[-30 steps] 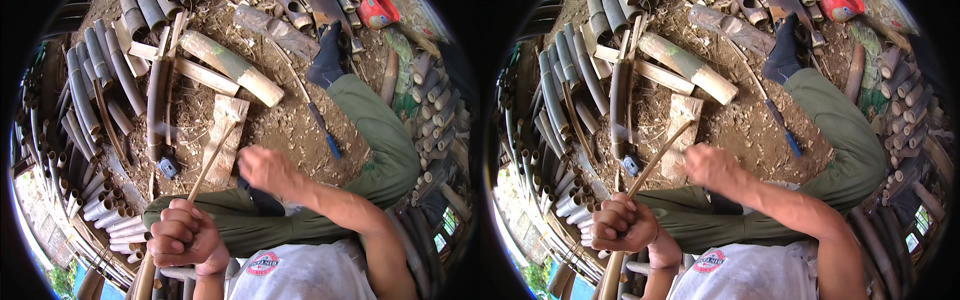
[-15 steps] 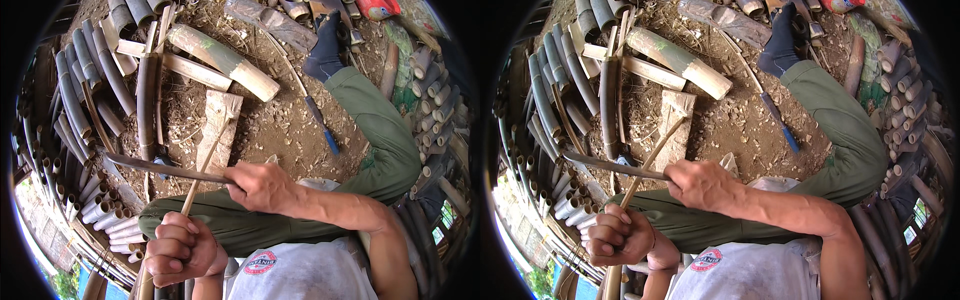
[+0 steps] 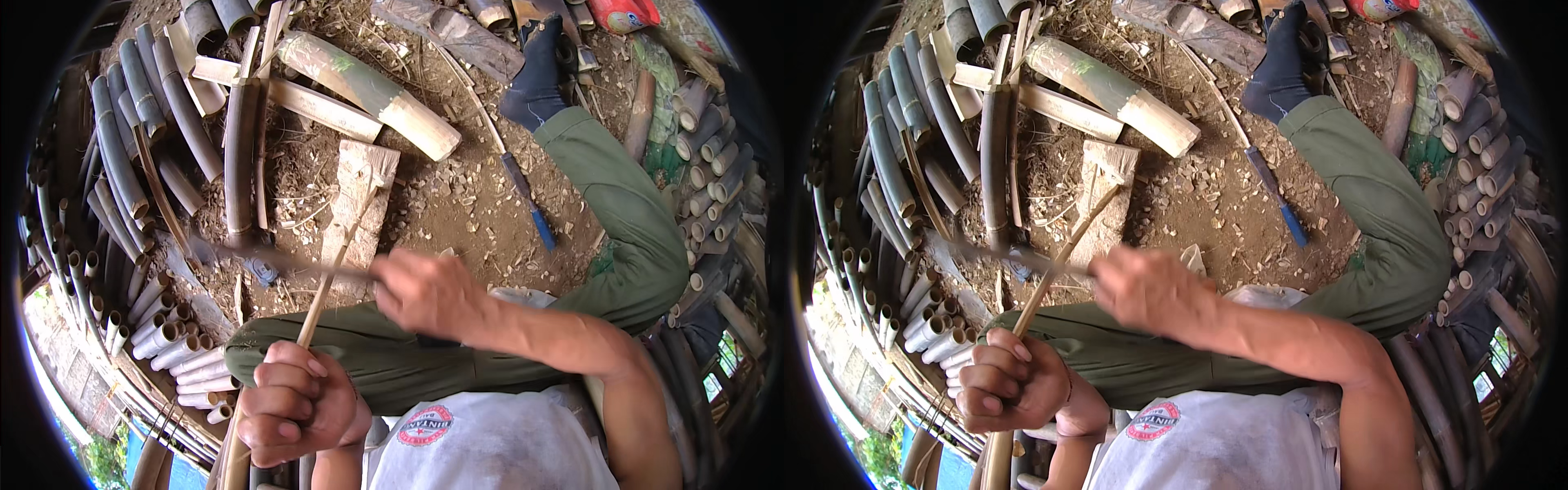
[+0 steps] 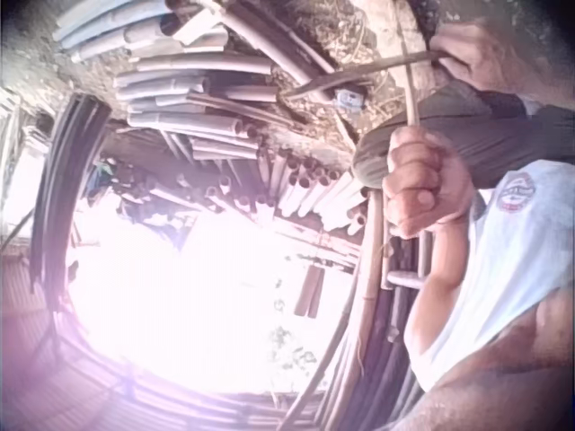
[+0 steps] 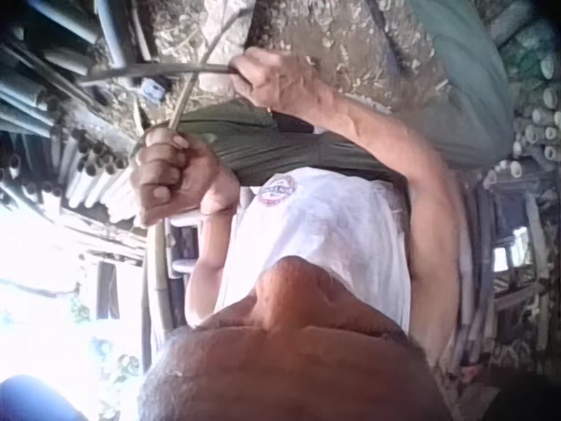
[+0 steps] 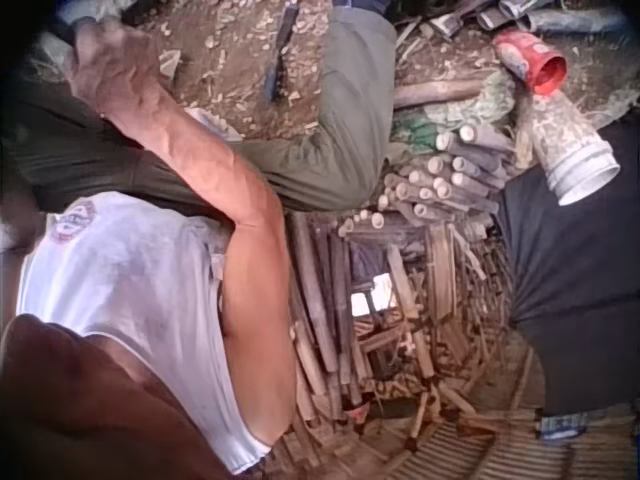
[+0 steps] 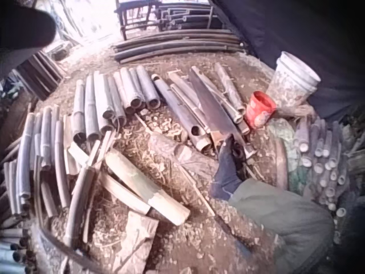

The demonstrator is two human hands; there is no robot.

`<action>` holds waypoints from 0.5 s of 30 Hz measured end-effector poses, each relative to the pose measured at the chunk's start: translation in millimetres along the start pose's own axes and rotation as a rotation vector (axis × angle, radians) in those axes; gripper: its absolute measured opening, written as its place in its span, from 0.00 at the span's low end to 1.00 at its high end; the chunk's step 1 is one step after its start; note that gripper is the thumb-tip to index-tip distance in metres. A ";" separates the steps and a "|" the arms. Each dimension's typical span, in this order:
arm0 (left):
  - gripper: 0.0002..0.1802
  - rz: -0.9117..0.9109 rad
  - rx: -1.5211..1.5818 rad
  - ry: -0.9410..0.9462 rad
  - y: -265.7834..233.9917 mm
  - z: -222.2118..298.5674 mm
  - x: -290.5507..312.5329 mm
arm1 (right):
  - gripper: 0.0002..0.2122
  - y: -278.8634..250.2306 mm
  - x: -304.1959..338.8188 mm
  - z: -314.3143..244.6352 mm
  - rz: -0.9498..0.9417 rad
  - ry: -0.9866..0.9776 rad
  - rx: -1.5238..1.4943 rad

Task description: The person shaves a long bamboo pole using a machete while sitting on the ground. They hold the pole with one hand and run the blade along the surface to remove layers, surrounded by numerous bamboo segments and wood shavings.

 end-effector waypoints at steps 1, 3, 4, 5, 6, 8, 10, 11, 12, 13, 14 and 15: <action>0.17 0.001 -0.018 -0.005 -1.8 0.6 0.4 | 0.08 8.8 -6.2 15.1 -0.028 0.046 0.038; 0.18 -0.003 -0.017 0.044 -1.1 -2.9 -6.2 | 0.07 6.9 -12.4 20.7 0.067 -0.041 -0.007; 0.19 -0.007 -0.006 0.056 -1.0 -2.6 -5.4 | 0.07 5.1 -5.7 8.4 0.081 -0.082 -0.028; 0.20 -0.010 0.006 0.069 -0.9 -1.4 -4.8 | 0.07 2.9 0.0 -3.6 0.095 -0.122 -0.049; 0.19 -0.035 0.031 0.065 -0.1 -2.8 -5.2 | 0.07 0.9 3.9 -11.1 0.111 -0.206 -0.063; 0.18 -0.011 -0.005 0.029 -2.3 0.5 -4.7 | 0.08 17.0 -9.7 33.5 0.040 -0.005 -0.031; 0.17 -0.052 0.013 0.030 0.7 -3.8 -8.1 | 0.10 13.5 -22.1 52.3 0.058 0.035 0.064; 0.18 -0.024 0.034 0.063 0.8 -5.6 -9.5 | 0.09 19.6 -14.7 53.8 -0.056 0.118 0.010; 0.20 0.012 0.038 0.079 -1.9 -4.5 -7.4 | 0.08 17.6 -12.7 41.1 -0.056 0.045 0.041; 0.22 0.040 0.056 0.085 -3.8 -5.1 -4.1 | 0.07 16.8 -7.3 30.7 -0.048 -0.011 0.071; 0.22 0.021 0.053 0.048 -6.0 -1.0 -2.6 | 0.07 16.3 1.5 9.1 0.132 -0.221 0.017; 0.20 0.001 0.045 0.045 -5.1 -0.8 -4.6 | 0.06 5.8 2.0 -9.2 0.274 -0.458 -0.044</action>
Point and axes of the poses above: each hand's wrist, its own x-axis away from the middle knuckle, its own y-axis out of the palm, z = x × y, the point moved 3 cm from there along -x, towards the middle knuckle, and after that the axes turned 13 degrees about -z, right-handed, at the moved point
